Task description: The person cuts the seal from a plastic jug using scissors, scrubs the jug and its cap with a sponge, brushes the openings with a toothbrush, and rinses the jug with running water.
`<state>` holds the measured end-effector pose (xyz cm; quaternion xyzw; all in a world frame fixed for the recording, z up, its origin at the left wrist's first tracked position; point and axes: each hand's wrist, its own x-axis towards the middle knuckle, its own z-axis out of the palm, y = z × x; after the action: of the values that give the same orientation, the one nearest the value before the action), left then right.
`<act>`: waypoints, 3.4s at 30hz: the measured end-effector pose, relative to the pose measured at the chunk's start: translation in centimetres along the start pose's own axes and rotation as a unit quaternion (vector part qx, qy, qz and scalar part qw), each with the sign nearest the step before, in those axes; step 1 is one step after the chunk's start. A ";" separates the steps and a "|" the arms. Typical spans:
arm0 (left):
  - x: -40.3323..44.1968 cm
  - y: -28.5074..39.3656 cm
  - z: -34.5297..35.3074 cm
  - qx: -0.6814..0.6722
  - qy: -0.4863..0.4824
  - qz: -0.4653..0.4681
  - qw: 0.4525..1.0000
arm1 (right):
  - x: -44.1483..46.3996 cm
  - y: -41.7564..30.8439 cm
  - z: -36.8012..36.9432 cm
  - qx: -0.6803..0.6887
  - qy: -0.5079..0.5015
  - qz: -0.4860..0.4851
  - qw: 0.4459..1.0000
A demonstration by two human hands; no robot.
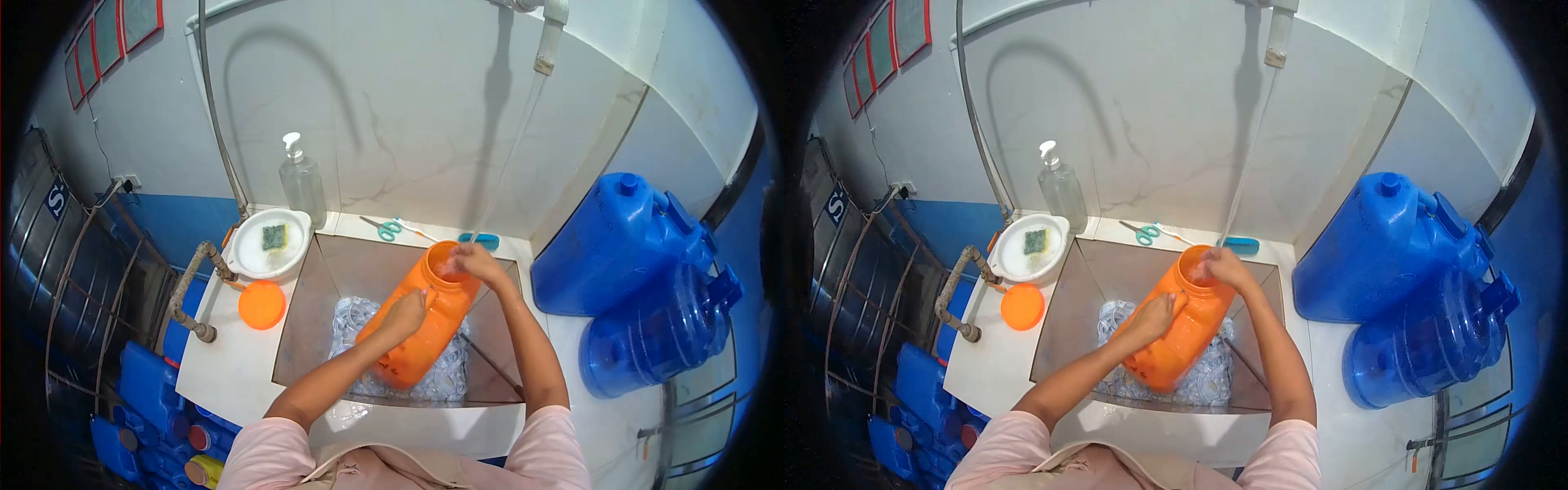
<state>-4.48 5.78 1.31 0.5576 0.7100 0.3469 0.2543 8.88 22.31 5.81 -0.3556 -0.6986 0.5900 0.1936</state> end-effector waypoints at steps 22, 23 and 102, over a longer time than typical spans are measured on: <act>-8.1 -14.7 -9.9 -0.640 0.031 -0.225 0.734 | -5.0 -16.5 2.5 -0.431 0.409 -0.375 0.712; -8.4 -13.3 -10.5 -0.685 0.027 -0.173 0.707 | -5.0 -17.5 1.9 -0.428 0.414 -0.350 0.723; 1.1 -0.2 -2.0 0.178 -0.069 0.117 0.975 | -5.1 2.8 8.6 -0.501 0.241 -0.192 0.809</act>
<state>-6.40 6.37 2.43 0.6956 0.6709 0.2033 0.1568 7.07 12.83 1.94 -0.3924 -0.8822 0.0041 0.2604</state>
